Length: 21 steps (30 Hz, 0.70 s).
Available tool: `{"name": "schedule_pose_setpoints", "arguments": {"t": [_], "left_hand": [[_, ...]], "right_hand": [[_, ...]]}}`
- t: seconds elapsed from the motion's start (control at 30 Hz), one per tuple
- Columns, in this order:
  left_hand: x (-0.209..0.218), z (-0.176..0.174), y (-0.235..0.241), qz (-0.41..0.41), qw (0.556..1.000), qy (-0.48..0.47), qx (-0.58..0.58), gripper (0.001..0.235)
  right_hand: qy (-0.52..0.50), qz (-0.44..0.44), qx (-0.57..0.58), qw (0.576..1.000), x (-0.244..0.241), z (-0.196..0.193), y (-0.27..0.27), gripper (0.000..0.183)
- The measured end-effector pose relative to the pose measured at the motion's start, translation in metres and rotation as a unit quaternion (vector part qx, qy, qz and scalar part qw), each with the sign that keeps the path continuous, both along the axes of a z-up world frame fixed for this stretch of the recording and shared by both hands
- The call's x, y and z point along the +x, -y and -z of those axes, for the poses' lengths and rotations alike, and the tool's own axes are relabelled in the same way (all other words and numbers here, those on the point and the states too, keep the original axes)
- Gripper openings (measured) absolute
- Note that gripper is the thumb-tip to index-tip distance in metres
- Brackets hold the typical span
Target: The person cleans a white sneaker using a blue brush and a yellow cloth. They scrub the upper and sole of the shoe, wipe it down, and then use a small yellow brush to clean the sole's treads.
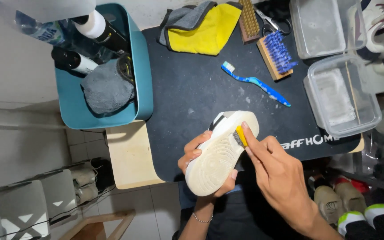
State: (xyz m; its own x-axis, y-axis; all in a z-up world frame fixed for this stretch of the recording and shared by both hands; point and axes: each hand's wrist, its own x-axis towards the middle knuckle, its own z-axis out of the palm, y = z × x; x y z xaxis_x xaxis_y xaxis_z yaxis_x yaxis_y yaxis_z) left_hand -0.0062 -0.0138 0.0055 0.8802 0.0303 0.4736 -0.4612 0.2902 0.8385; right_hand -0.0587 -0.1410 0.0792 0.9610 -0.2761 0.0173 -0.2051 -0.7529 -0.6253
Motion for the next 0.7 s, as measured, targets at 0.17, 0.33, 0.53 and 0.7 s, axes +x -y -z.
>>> {"name": "schedule_pose_setpoints", "arguments": {"t": [0.17, 0.33, 0.53, 0.7], "left_hand": [[0.003, -0.003, 0.006, -0.002, 1.0, 0.02, 0.0, 0.063], [0.003, -0.002, 0.004, -0.005, 0.999, 0.017, 0.033, 0.065], [0.008, 0.0, 0.005, -0.013, 0.999, 0.015, 0.034, 0.065], [0.009, 0.003, 0.005, -0.02, 0.999, 0.016, 0.042, 0.066]], "right_hand": [[0.11, -0.014, 0.0, 0.994, 0.0, 0.008, -0.006, 0.043], [0.032, 0.04, 0.116, 0.992, 0.006, 0.007, -0.005, 0.047], [-0.005, 0.051, 0.149, 0.987, 0.002, 0.013, 0.002, 0.039], [-0.048, 0.08, 0.169, 0.981, 0.004, 0.014, 0.005, 0.036]]}}
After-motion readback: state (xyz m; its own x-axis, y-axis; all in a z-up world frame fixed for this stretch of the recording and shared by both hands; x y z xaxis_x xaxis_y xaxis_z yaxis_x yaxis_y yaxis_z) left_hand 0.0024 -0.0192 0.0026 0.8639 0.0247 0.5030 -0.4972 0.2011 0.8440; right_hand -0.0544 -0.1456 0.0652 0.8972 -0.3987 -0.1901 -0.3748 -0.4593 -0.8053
